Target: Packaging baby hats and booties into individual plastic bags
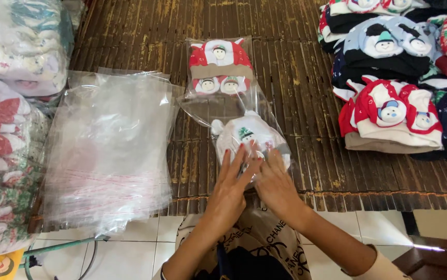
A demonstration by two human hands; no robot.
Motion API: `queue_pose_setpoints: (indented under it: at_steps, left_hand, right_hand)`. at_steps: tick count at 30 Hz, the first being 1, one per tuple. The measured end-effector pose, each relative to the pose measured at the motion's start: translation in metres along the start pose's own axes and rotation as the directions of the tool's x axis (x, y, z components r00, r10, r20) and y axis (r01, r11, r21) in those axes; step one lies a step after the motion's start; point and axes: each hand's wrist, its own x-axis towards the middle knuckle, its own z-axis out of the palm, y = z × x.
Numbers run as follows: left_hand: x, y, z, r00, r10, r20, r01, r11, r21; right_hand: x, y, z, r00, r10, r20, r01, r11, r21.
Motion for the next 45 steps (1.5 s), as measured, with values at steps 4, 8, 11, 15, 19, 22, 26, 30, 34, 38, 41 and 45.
queue_pose_setpoints:
  at_steps: [4,8,11,15,19,22,26,30,34,38,41,45]
  left_hand:
    - [0.002,0.001,0.003,0.971,-0.023,-0.239,0.005,0.997,-0.075]
    - [-0.009,0.003,0.018,0.919,-0.293,-0.262,0.002,0.669,-0.743]
    - [-0.021,-0.011,0.042,0.908,-0.419,-0.014,0.002,0.037,-0.999]
    - [-0.020,-0.016,0.054,0.670,-0.612,0.420,0.162,-0.432,-0.887]
    - [-0.018,-0.021,0.053,0.614,-0.635,0.470,0.166,-0.478,-0.863]
    - [-0.015,-0.019,0.052,0.633,-0.617,0.468,0.248,-0.412,-0.877]
    - [-0.013,-0.021,0.049,0.749,-0.599,0.281,0.121,-0.293,-0.948]
    - [-0.005,-0.003,0.035,0.782,-0.557,0.280,0.104,-0.327,-0.939]
    - [-0.017,-0.026,0.053,0.699,-0.618,0.360,0.160,-0.355,-0.921]
    - [-0.022,-0.032,0.055,0.613,-0.650,0.449,0.230,-0.397,-0.888]
    - [-0.017,-0.022,0.043,0.640,-0.609,0.468,0.317,-0.346,-0.883]
    - [-0.023,-0.030,0.050,0.724,-0.527,0.445,0.333,-0.297,-0.895]
  right_hand:
    - [-0.002,0.007,0.002,0.997,0.031,-0.066,-0.044,0.977,-0.207]
    - [-0.004,-0.007,-0.027,0.909,0.388,0.152,-0.360,0.914,-0.185]
    - [-0.011,-0.014,-0.029,0.935,0.337,0.111,-0.320,0.936,-0.148]
    - [-0.007,-0.026,-0.040,0.862,0.295,0.413,-0.330,0.944,0.016]
    - [-0.009,-0.013,-0.029,0.899,0.211,0.384,-0.281,0.950,0.136]
    - [0.003,-0.015,-0.032,0.870,0.318,0.378,-0.380,0.919,0.101]
    - [0.013,-0.015,-0.041,0.916,0.337,0.220,-0.355,0.933,0.050]
    - [0.032,-0.024,-0.043,0.906,0.362,0.221,-0.382,0.922,0.057]
    - [0.028,-0.024,-0.040,0.911,0.153,0.382,-0.258,0.936,0.240]
    - [0.029,-0.016,-0.032,0.904,0.138,0.406,-0.249,0.939,0.236]
    - [0.025,0.005,0.005,0.961,0.093,0.261,-0.146,0.970,0.195]
    - [0.034,0.026,0.049,0.971,0.065,0.231,-0.086,0.993,0.083]
